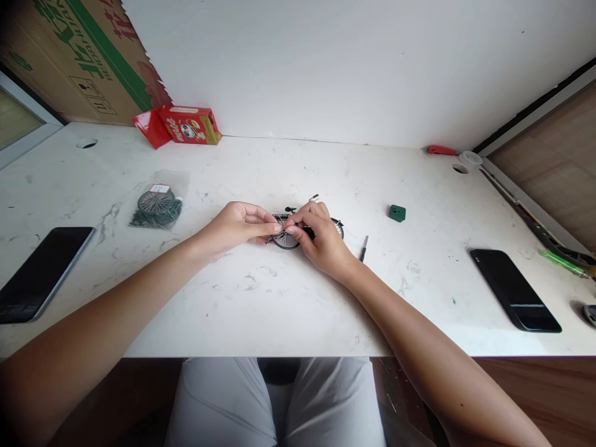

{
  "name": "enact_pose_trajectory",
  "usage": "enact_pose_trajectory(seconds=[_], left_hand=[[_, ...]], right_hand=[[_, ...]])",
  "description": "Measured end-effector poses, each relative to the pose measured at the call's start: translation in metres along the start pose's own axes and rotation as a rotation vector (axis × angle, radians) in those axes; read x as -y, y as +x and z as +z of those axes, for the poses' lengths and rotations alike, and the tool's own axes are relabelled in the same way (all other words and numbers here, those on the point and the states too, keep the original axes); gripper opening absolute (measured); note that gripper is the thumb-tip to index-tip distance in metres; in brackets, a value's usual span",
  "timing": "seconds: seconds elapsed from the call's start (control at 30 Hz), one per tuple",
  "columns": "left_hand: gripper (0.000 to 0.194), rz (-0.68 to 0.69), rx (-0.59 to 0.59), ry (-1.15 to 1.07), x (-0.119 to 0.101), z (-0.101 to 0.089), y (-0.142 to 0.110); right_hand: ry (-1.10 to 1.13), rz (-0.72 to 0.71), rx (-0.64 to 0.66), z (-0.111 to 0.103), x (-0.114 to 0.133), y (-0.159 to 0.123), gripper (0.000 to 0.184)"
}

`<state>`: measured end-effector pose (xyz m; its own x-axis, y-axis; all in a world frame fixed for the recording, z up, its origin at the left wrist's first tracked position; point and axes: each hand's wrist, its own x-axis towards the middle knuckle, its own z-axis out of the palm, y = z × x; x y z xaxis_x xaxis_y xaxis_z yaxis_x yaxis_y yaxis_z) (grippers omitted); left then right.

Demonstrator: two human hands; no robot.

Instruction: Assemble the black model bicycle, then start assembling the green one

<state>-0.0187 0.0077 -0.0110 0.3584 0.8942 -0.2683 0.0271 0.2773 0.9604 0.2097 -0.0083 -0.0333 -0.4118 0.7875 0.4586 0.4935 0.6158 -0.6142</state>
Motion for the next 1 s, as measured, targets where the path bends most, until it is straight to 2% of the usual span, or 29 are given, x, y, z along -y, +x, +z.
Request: enact_pose_trajectory(seconds=[0.43, 0.67, 1.0], left_hand=[[0.035, -0.011, 0.006, -0.014, 0.0, -0.001, 0.0], [0.04, -0.009, 0.029, -0.023, 0.004, -0.004, 0.001], [0.039, -0.023, 0.038, -0.056, 0.006, -0.007, 0.004]], right_hand=[[-0.137, -0.073, 0.036, -0.003, 0.007, 0.001, 0.01], [-0.139, -0.104, 0.026, -0.007, 0.007, 0.002, 0.008], [-0.164, -0.171, 0.036, -0.018, 0.009, 0.002, 0.021]])
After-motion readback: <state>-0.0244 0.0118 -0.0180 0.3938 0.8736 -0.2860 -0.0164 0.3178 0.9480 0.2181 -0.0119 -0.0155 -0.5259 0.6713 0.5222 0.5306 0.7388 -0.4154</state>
